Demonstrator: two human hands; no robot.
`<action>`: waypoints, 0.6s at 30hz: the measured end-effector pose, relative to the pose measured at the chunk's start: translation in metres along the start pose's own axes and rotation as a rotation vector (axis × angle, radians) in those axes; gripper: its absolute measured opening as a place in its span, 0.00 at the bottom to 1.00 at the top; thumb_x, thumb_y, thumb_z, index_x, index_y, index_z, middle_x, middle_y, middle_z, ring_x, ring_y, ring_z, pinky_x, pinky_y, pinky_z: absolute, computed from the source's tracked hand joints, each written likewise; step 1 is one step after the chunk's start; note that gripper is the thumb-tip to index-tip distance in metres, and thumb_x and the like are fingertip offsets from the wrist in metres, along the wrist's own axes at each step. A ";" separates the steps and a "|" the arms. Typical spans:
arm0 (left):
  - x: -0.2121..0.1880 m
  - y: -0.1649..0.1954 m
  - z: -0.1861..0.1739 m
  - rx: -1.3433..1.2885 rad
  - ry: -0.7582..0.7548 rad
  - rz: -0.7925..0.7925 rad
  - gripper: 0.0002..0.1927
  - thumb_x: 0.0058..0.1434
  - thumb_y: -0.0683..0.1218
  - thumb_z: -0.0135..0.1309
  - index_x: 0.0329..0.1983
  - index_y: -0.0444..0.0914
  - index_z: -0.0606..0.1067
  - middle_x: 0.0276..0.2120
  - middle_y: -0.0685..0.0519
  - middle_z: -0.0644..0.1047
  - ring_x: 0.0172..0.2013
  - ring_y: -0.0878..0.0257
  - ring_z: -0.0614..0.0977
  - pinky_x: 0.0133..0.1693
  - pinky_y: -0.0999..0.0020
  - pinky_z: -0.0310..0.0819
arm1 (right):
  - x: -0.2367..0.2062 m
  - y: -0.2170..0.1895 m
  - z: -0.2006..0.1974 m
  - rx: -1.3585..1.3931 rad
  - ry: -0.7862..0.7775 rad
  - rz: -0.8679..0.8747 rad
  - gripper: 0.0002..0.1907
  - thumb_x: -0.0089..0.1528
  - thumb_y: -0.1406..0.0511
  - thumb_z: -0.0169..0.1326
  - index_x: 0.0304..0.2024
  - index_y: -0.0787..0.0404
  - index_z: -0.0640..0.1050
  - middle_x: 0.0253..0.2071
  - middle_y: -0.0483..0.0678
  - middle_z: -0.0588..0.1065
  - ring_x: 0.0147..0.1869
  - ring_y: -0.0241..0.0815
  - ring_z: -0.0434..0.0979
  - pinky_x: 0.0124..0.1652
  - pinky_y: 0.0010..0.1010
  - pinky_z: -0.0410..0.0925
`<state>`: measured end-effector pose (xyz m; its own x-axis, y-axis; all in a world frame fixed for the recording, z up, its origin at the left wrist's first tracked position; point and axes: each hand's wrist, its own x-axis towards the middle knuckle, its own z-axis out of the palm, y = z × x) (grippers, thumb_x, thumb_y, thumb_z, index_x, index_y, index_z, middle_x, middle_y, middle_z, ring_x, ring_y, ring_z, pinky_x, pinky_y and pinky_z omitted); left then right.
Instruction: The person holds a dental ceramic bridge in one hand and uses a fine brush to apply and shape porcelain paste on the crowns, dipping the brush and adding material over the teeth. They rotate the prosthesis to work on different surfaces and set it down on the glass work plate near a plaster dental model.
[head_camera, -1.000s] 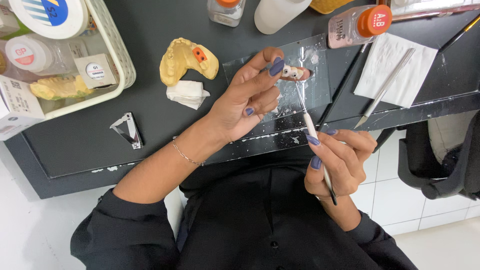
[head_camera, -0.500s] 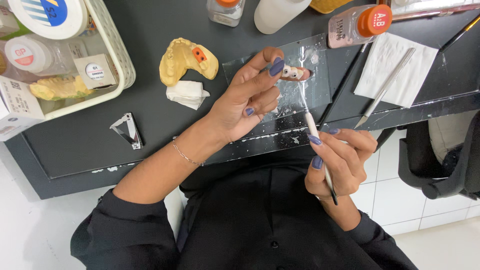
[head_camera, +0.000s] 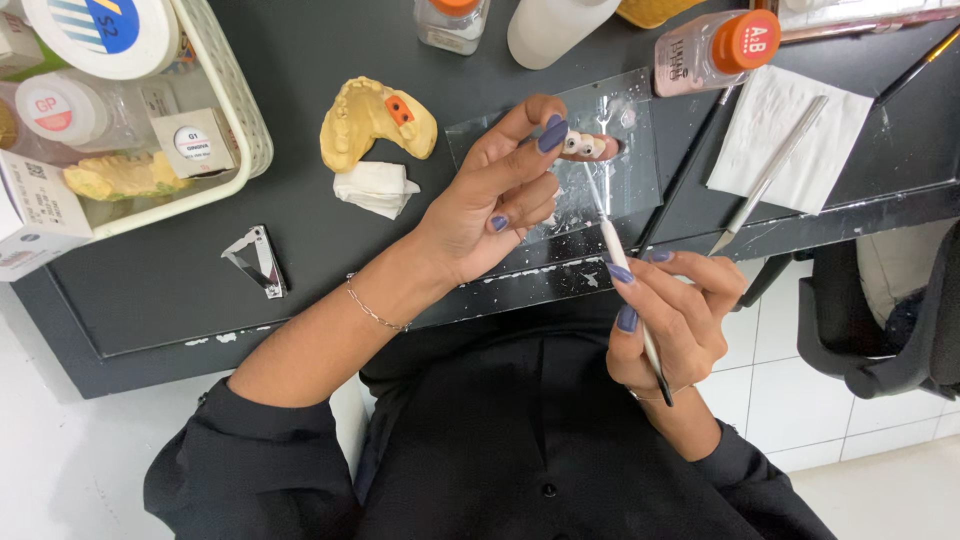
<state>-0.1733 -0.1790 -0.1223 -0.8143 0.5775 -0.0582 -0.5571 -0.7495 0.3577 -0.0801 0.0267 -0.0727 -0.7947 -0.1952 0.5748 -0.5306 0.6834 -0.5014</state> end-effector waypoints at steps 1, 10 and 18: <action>0.000 0.000 0.000 -0.001 -0.005 -0.002 0.08 0.79 0.47 0.51 0.56 0.43 0.68 0.55 0.38 0.78 0.18 0.78 0.58 0.23 0.84 0.50 | 0.000 0.000 0.000 -0.004 -0.002 -0.002 0.10 0.65 0.65 0.51 0.43 0.63 0.80 0.42 0.53 0.81 0.50 0.53 0.72 0.49 0.45 0.64; 0.001 0.000 -0.001 -0.008 -0.012 0.002 0.07 0.79 0.48 0.51 0.55 0.43 0.69 0.54 0.38 0.79 0.18 0.79 0.58 0.21 0.84 0.49 | 0.001 -0.001 0.001 -0.016 -0.019 -0.008 0.09 0.65 0.66 0.51 0.42 0.62 0.80 0.42 0.52 0.81 0.51 0.53 0.73 0.50 0.45 0.63; 0.001 0.001 0.000 -0.001 -0.006 -0.008 0.07 0.79 0.48 0.52 0.54 0.43 0.69 0.54 0.40 0.79 0.18 0.79 0.57 0.22 0.84 0.48 | 0.000 0.000 0.002 0.005 -0.013 -0.003 0.10 0.65 0.65 0.51 0.41 0.61 0.81 0.41 0.52 0.81 0.50 0.53 0.73 0.50 0.44 0.63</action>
<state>-0.1745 -0.1794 -0.1216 -0.8087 0.5855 -0.0556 -0.5639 -0.7451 0.3562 -0.0807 0.0249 -0.0740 -0.7969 -0.2060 0.5678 -0.5342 0.6793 -0.5032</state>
